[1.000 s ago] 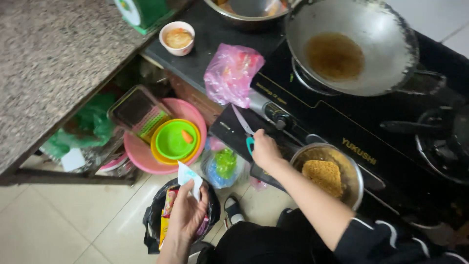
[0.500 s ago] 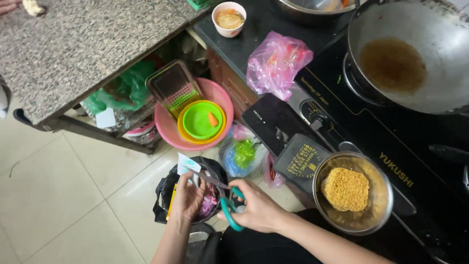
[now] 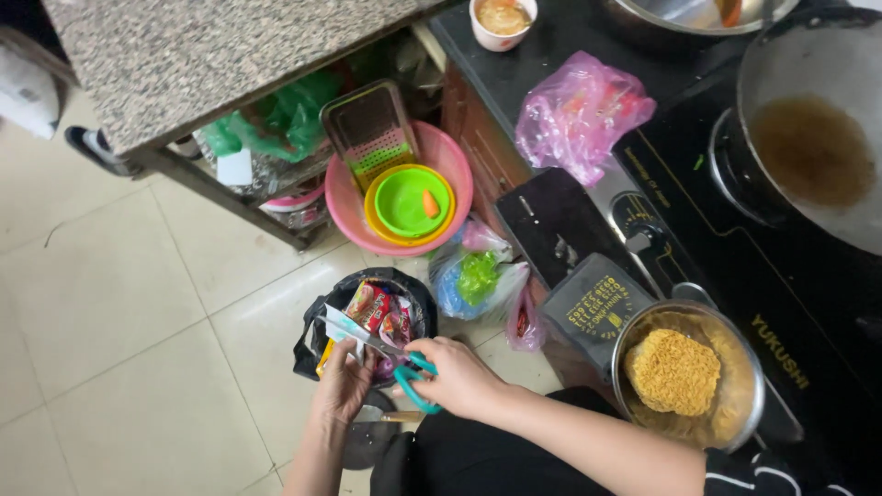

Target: Preparing instant noodles by opening the packet, placing the noodles in a bowl, and adding seasoning

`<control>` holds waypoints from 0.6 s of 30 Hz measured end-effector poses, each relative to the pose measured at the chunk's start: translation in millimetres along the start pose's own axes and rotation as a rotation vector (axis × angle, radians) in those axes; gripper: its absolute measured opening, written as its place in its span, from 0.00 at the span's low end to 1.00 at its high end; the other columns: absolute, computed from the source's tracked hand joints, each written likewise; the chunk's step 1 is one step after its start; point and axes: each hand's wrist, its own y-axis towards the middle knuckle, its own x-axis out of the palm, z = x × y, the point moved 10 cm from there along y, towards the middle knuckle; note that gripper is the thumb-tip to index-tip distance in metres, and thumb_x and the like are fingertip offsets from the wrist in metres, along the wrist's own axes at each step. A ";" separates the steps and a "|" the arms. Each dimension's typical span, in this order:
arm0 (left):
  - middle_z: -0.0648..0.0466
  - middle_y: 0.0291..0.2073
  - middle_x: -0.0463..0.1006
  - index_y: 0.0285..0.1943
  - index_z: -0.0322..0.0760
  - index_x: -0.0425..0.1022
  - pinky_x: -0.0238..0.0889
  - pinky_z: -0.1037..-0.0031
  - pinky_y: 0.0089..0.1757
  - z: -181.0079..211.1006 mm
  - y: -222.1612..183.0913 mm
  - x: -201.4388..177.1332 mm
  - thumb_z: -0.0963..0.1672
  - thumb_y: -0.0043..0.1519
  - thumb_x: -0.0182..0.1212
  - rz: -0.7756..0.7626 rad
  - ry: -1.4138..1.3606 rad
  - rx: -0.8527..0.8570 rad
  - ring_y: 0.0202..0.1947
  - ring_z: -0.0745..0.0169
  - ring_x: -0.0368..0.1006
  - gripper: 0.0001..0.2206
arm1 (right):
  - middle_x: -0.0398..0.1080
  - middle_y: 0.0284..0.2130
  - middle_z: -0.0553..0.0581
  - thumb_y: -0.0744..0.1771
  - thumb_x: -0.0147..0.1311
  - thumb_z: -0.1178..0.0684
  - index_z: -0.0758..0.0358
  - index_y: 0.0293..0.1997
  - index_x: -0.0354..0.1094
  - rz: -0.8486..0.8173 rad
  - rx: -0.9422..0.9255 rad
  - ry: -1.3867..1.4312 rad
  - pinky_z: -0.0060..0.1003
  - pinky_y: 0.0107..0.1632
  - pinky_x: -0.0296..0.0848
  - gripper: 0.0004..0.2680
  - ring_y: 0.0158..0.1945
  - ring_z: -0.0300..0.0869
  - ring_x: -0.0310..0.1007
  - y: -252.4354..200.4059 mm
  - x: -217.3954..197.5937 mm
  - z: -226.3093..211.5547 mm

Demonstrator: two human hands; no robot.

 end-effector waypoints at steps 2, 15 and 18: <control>0.48 0.49 0.82 0.60 0.36 0.72 0.76 0.77 0.48 3.8 -7.6 -3.2 0.38 0.59 0.65 -0.030 -0.019 0.017 0.44 0.64 0.78 0.18 | 0.76 0.45 0.55 0.62 0.69 0.41 0.54 0.62 0.72 0.031 -0.060 -0.016 0.38 0.44 0.73 0.23 0.40 0.43 0.77 5.0 4.3 -5.6; 0.52 0.46 0.82 0.59 0.37 0.74 0.75 0.75 0.45 -3.0 -10.5 -47.8 0.40 0.61 0.65 -0.033 0.017 0.026 0.41 0.65 0.78 0.16 | 0.78 0.46 0.55 0.58 0.69 0.34 0.52 0.58 0.73 0.002 -0.068 -0.131 0.41 0.49 0.71 0.26 0.48 0.48 0.77 37.0 41.5 -10.4; 0.53 0.52 0.81 0.62 0.38 0.73 0.73 0.77 0.49 0.2 -20.1 -50.8 0.39 0.60 0.65 -0.010 0.018 0.007 0.48 0.64 0.76 0.19 | 0.81 0.39 0.53 0.59 0.71 0.38 0.53 0.52 0.75 0.015 -0.131 -0.163 0.42 0.44 0.71 0.21 0.42 0.48 0.79 38.0 42.8 -15.4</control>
